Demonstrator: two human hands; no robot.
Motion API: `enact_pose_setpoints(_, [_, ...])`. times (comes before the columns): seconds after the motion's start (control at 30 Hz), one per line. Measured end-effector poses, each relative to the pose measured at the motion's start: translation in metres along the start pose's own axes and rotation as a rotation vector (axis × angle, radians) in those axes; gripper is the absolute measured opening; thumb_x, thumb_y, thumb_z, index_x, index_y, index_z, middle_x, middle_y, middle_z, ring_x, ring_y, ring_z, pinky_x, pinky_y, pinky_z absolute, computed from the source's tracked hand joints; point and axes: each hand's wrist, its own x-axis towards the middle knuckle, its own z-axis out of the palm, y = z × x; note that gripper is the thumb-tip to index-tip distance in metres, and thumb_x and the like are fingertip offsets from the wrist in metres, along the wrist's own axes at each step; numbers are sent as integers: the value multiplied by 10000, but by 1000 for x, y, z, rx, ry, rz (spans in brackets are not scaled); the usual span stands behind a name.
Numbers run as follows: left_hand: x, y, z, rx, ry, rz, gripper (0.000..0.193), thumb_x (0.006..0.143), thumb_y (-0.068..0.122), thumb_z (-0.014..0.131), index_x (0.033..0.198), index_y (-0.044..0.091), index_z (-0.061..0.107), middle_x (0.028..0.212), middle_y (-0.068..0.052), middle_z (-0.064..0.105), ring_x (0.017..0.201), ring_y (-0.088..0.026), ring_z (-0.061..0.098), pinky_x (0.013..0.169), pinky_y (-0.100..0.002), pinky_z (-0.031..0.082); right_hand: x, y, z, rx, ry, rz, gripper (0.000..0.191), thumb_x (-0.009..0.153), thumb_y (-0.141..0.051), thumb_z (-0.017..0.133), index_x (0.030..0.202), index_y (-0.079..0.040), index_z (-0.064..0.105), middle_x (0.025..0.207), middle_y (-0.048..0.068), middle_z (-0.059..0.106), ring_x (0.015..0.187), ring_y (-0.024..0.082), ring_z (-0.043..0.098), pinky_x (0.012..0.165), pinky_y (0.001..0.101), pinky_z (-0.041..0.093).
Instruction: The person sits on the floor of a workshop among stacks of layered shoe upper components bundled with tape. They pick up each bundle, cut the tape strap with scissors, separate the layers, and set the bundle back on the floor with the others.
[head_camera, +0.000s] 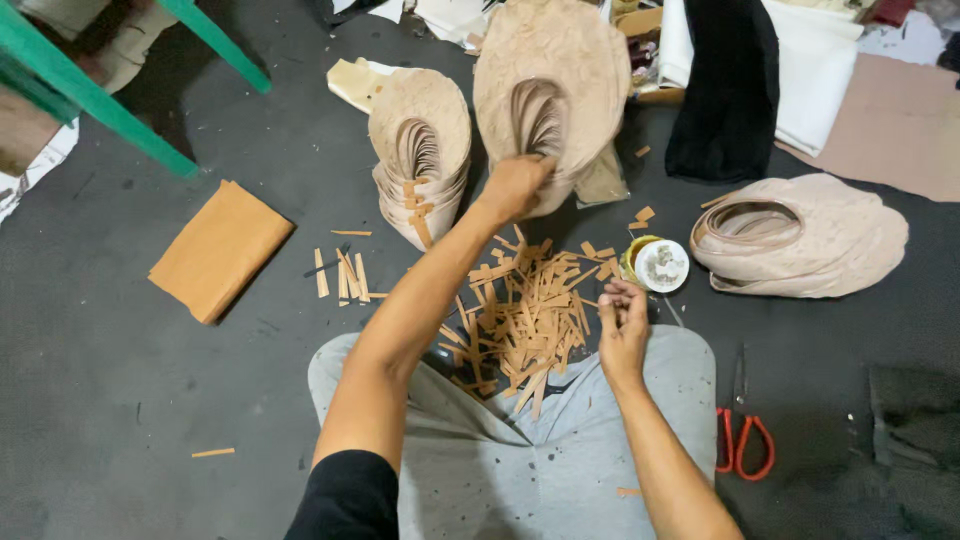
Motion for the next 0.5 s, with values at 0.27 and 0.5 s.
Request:
enact_pose_setpoints(0.27, [-25, -14, 56, 121, -364, -459, 699, 862, 614, 711, 1242, 50, 551, 1209, -196, 666, 1146, -377, 628, 1032, -544, 421, -5, 17, 2, -26, -1, 153, 176, 1008, -84, 653, 1174, -29, 631, 1014, 13, 616, 880, 68, 556, 738, 215, 461])
enact_pose_setpoints(0.5, [-42, 9, 35, 285, -67, -317, 676, 832, 409, 737, 1401, 104, 537, 1290, -146, 604, 1280, -328, 510, 1132, -539, 336, -2, 27, 7, 80, -18, 147, 171, 1003, -47, 636, 1173, -37, 621, 984, 5, 610, 874, 58, 567, 747, 210, 480])
